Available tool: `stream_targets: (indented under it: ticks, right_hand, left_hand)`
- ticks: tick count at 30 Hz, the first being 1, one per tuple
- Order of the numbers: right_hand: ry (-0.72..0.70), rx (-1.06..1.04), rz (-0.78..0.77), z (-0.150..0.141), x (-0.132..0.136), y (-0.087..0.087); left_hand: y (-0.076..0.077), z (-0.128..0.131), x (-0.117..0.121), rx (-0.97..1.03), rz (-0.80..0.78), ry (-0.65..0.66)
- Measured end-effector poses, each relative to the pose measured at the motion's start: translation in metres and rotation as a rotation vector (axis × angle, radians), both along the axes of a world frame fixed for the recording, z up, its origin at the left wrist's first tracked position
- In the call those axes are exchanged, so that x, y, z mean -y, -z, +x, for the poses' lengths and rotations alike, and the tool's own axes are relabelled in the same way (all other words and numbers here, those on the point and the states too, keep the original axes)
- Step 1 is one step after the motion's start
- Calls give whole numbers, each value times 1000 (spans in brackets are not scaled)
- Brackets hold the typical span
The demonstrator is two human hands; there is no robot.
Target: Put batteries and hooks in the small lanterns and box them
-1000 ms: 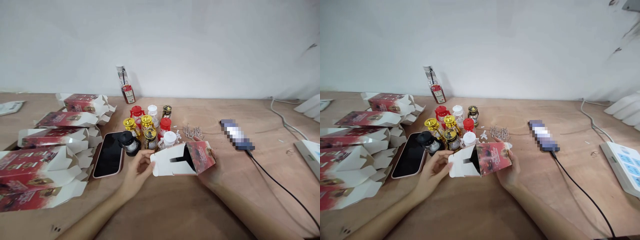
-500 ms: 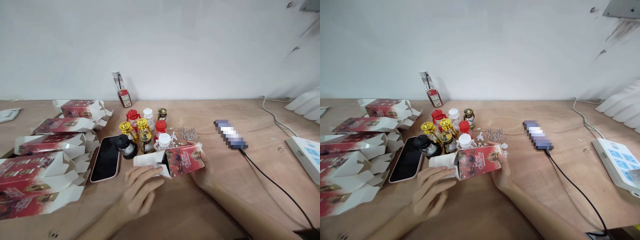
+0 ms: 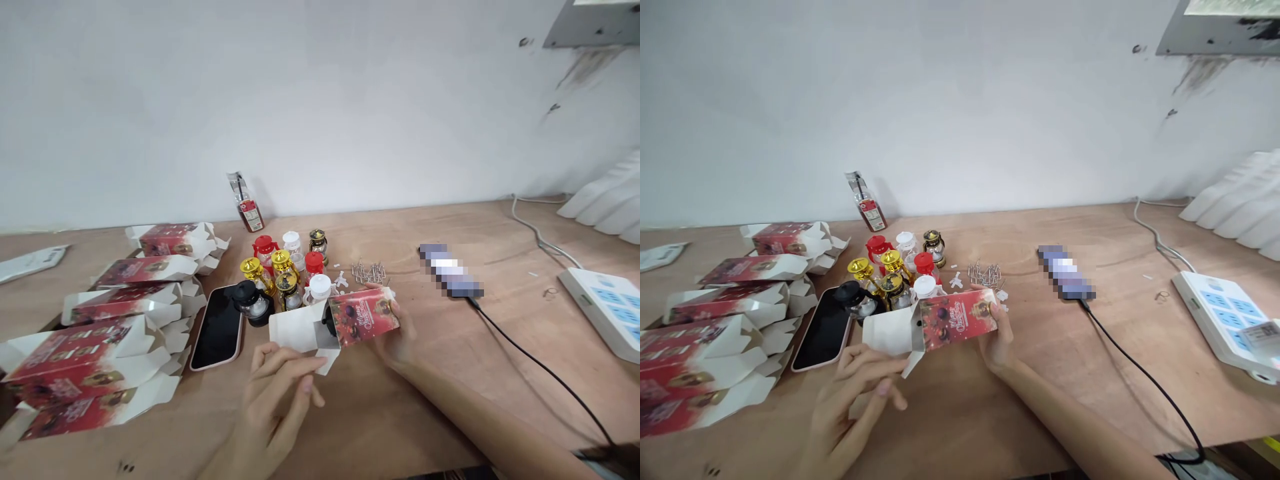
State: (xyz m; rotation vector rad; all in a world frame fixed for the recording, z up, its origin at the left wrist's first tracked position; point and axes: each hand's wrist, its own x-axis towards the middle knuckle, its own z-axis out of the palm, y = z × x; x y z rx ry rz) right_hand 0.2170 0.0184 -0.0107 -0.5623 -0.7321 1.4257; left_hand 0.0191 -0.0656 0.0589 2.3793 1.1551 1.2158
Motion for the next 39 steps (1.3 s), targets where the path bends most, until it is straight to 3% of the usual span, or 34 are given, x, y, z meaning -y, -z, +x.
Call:
stream_targets:
  ticks: [5, 10, 14, 24, 27, 30, 33, 35, 37, 39]
  right_hand:
    - [-40, 19, 29, -1, 1, -1]
    - [-29, 90, 103, -4, 7, -5]
    - [-153, 159, 173, -6, 16, -6]
    - [-444, 271, 258, 4, 22, -15]
    - [-596, 364, 282, 16, 11, -28]
    - [-795, 568, 385, 35, -5, -43]
    - [-857, 710, 461, 57, -18, -53]
    - [-863, 730, 417, 72, -26, -52]
    - [-715, 677, 317, 86, -34, -45]
    - [-346, 544, 202, 97, -45, -35]
  left_hand:
    - [-5, 12, -2, 30, -184, -157]
    - [-3, 11, -5, -6, -80, -374]
    - [-8, 5, -6, -57, -114, -380]
    - [-7, -6, -7, 55, -530, -370]
    - [-7, -7, -5, 132, -442, -357]
    - [-9, -10, -1, 238, -243, -347]
    - [-18, -15, 3, 277, -50, -310]
    - [-27, -20, 3, 277, 86, -339]
    - [-35, -24, 0, 321, 201, -430]
    - [-37, -26, -9, 442, 201, -539]
